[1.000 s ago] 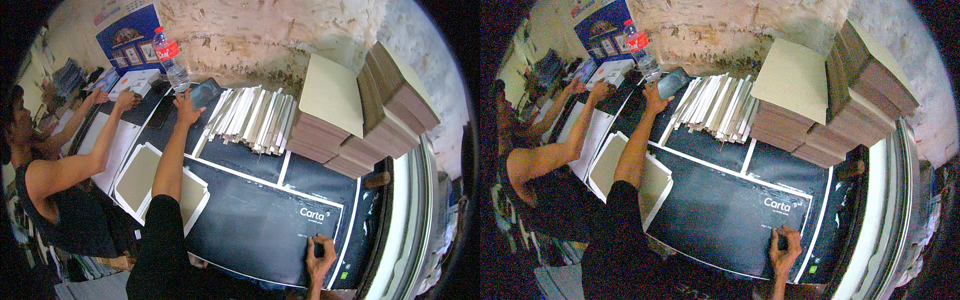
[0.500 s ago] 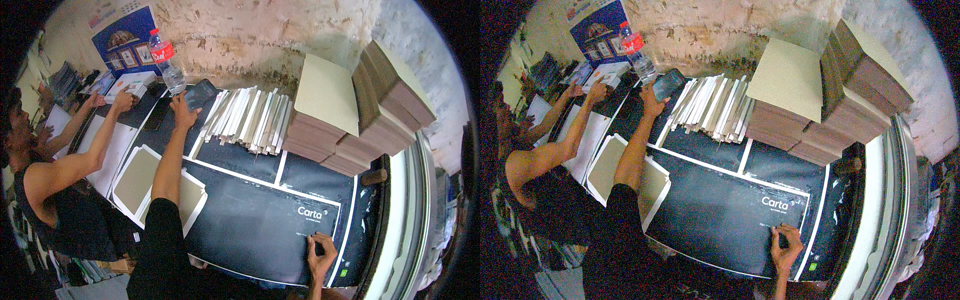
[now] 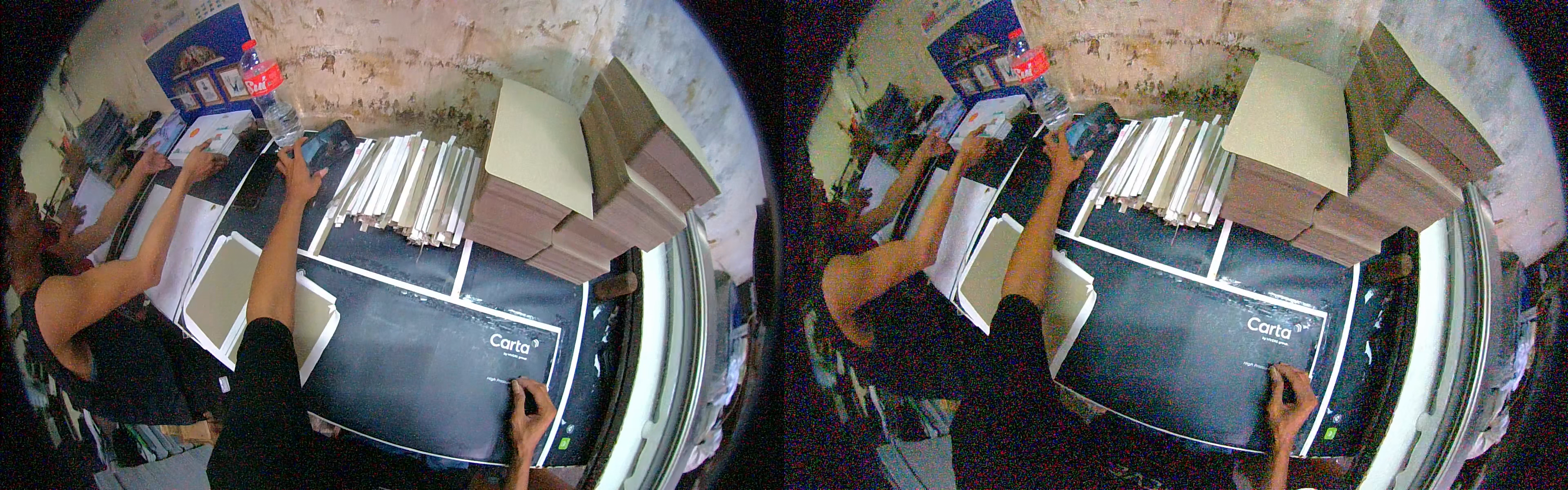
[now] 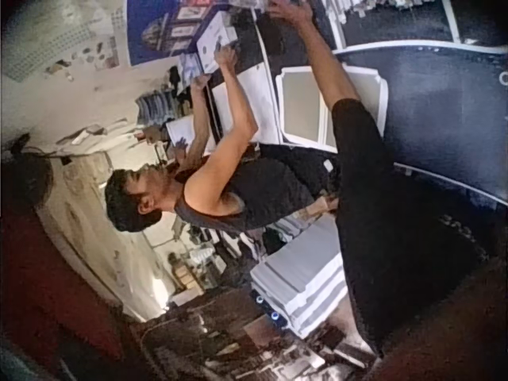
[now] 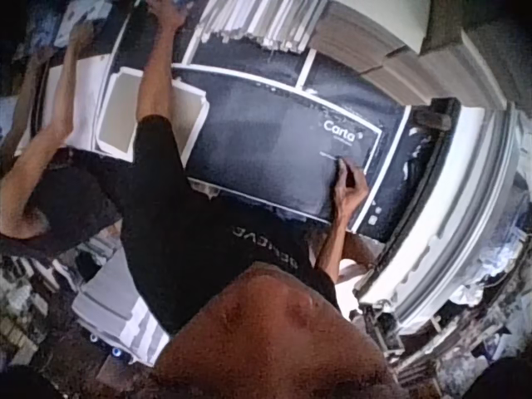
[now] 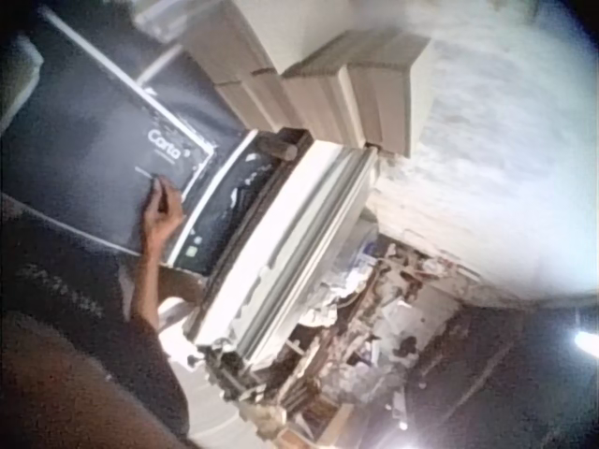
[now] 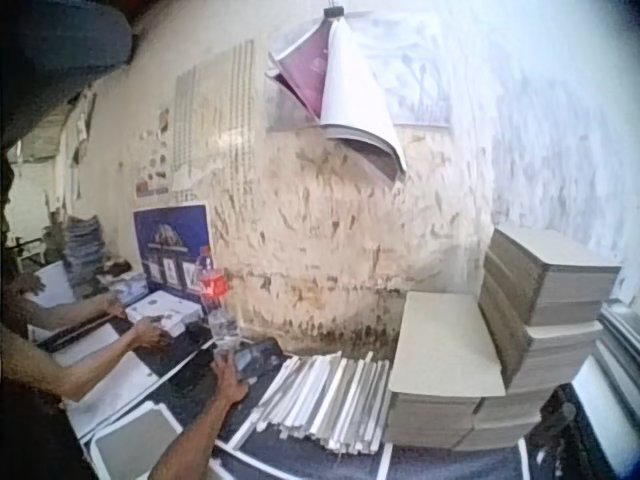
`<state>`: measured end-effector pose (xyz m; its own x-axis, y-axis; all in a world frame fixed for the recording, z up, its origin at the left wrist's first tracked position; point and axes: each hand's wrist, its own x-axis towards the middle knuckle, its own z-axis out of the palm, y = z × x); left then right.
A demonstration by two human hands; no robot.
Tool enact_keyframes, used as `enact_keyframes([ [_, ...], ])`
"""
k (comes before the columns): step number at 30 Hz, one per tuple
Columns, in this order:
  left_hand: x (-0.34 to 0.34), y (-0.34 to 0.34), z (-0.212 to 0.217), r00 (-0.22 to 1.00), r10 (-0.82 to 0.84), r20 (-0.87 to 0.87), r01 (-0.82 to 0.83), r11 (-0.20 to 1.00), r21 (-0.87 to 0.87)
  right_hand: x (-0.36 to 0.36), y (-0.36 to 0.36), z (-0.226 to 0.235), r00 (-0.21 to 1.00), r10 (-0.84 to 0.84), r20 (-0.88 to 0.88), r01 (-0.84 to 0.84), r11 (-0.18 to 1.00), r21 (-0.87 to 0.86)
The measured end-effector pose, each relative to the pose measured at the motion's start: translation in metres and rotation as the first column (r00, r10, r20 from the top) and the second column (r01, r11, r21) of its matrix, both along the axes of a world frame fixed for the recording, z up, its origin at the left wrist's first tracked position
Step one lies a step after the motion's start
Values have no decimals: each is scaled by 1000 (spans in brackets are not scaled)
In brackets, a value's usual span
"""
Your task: The person assembles cardboard packaging by applying adhesive to sheets of paper using a roller machine, placing cardboard pieces onto the glued surface, and folding edges to secure the assembly.
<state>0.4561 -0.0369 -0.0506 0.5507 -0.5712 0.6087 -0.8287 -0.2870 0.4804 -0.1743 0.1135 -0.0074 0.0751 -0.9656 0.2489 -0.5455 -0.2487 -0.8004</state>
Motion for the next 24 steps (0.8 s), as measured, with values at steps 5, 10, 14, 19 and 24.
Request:
enact_keyframes([
  [5, -1, -2, 2, 999, 28, -24, -28, 999, 22, -1, 1, -1, 1000, 17, 15, -17, 1000, -13],
  [10, 4, -2, -1, 1000, 29, 12, -29, 999, 24, -6, 4, -5, 989, -102, 103, 100, 995, 27],
  [14, 4, -2, -2, 1000, 20, -12, -20, 1000, 21, -11, 4, -14, 956, -233, 178, 224, 972, 67],
  [19, 7, 1, -2, 993, 116, -4, -115, 987, 113, -22, 10, -15, 891, -404, 207, 366, 909, 200],
  [24, 0, -2, 4, 889, 395, -230, -295, 880, 373, -25, 6, -32, 930, -367, 33, 368, 921, -123],
])
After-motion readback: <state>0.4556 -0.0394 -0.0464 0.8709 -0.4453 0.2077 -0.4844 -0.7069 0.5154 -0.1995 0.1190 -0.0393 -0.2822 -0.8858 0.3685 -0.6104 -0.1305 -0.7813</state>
